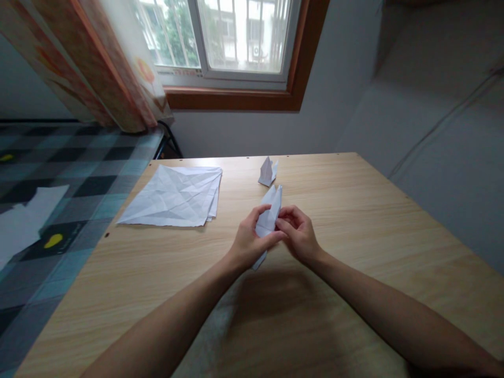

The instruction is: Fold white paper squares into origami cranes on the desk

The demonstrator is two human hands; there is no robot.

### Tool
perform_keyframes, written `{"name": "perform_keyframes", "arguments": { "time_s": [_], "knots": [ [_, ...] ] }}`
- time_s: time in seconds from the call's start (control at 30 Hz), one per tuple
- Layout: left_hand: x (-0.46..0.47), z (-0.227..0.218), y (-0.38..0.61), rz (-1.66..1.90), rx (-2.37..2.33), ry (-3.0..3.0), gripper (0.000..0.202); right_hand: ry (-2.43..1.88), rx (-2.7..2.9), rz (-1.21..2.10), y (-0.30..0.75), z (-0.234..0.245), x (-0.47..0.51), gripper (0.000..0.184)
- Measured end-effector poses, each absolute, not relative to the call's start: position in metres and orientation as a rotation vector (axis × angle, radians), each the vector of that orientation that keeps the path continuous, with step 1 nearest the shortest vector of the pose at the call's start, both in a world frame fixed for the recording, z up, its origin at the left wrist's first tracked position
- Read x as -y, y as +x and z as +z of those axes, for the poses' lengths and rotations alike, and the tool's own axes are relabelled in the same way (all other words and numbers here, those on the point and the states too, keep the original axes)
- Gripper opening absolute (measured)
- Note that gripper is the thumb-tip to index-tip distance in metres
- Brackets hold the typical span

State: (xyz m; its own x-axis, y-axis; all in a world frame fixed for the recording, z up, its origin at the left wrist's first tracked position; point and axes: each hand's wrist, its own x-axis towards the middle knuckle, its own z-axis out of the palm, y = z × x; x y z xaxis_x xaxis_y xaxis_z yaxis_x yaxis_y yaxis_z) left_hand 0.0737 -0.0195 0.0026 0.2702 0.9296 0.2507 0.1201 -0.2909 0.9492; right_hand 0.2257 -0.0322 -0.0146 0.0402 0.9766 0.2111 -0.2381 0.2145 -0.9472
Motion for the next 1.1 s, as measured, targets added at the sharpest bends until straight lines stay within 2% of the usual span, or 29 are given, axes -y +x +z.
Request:
{"name": "perform_keyframes", "arguments": {
  "time_s": [0.1, 0.2, 0.3, 0.47, 0.57, 0.73, 0.87, 1.1],
  "knots": [
    [0.0190, 0.0037, 0.0745, 1.120, -1.018, 1.648, 0.062, -0.905, 1.230, 1.101, 0.2278, -0.0112, 0.0343, 0.012],
    [0.0171, 0.0037, 0.0740, 1.121, -0.955, 1.604, 0.051, -0.903, 1.312, 0.982, 0.2286, -0.0071, 0.0355, 0.018],
    [0.0150, 0.0026, 0.0724, 1.145, -0.877, 1.517, 0.039, -0.912, 1.314, 0.973, 0.2269, -0.0069, 0.0364, 0.013],
    [0.0147, 0.0019, 0.0739, 1.199, -0.852, 1.310, 0.030, -0.844, 1.170, 1.189, 0.2214, -0.0099, 0.0375, 0.040],
    [0.0169, 0.0017, 0.0763, 1.183, -0.768, 1.229, 0.035, -0.807, 1.111, 1.221, 0.2202, -0.0081, 0.0376, 0.047],
    [0.0206, -0.0014, 0.0771, 1.163, -0.726, 1.338, 0.044, -0.837, 1.085, 1.198, 0.2219, -0.0064, 0.0347, 0.036],
    [0.0215, -0.0023, 0.0764, 1.124, -0.815, 1.445, 0.058, -0.878, 1.037, 1.160, 0.2229, -0.0103, 0.0306, 0.036],
    [0.0167, -0.0042, 0.0751, 1.140, -0.968, 1.634, 0.083, -0.849, 0.979, 1.292, 0.2256, -0.0128, 0.0280, 0.038]
  ]
}}
